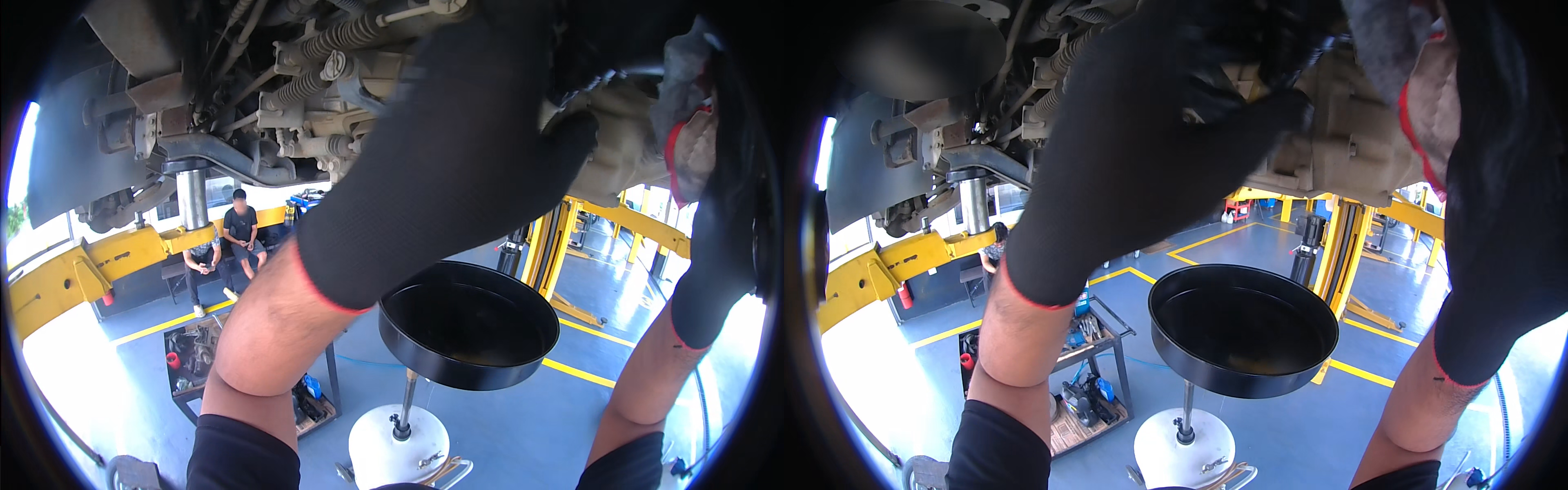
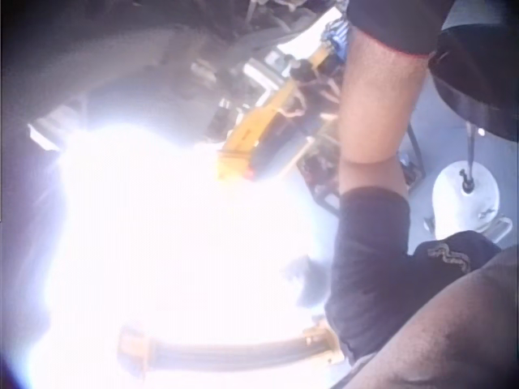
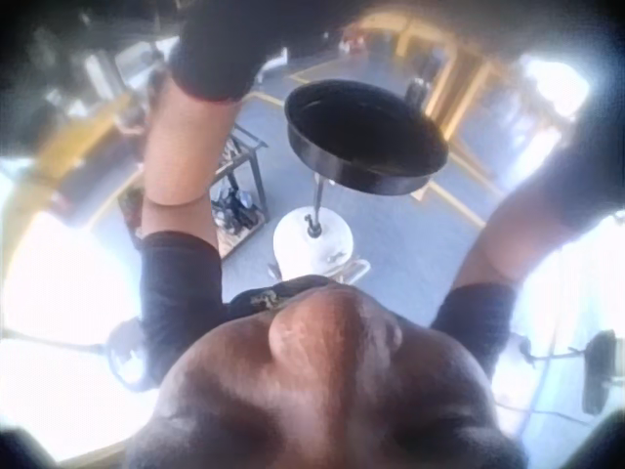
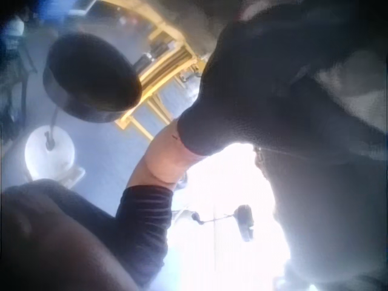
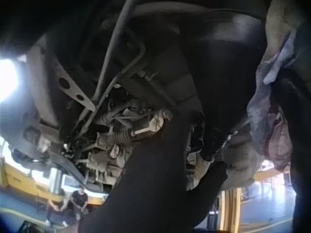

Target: The person prepares a funnel and oil filter, then positions an oil drain pan under a lifted vehicle. They remove the drain plug, allowing oil to drain into the pan, and later pour the collected oil into a measuring container.

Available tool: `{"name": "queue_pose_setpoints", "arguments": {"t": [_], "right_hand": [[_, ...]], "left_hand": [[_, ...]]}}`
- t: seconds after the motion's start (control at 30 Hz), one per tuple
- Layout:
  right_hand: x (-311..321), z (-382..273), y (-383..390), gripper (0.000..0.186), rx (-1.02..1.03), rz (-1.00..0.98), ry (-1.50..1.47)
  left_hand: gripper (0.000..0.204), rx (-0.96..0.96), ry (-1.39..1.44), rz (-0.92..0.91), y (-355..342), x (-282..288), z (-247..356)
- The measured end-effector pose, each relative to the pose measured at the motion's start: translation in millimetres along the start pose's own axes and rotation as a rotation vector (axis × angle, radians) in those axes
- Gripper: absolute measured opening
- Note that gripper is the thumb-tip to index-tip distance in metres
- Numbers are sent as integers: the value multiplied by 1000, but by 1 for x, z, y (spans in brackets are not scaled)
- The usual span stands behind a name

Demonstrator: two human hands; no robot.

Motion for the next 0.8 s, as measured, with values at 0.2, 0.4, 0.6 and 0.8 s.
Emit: {"name": "queue_pose_setpoints", "arguments": {"t": [0.2, 0.4, 0.6, 0.8], "right_hand": [[5, 6, -13, 23, 33, -20, 34], [21, 15, -23, 25, 35, -83, 39], [19, 5, -24, 28, 51, -121, 42], [-7, -9, -39, 30, 85, -20, 64]], "left_hand": [[26, 4, -78, 358, 14, 95, -49], [24, 193, 279, 473, 46, 95, -84], [25, 399, 42, 122, 89, 57, -117], [26, 318, 28, 16, 82, 31, -138]]}}
Point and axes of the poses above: each hand's wrist, its own y-axis away from the middle knuckle, its own x-axis out of the back of the hand, z = x × y, the point moved 5 cm from there along -y, towards the middle knuckle, and after that the axes turned 15 degrees about x, right-handed, at the moved point
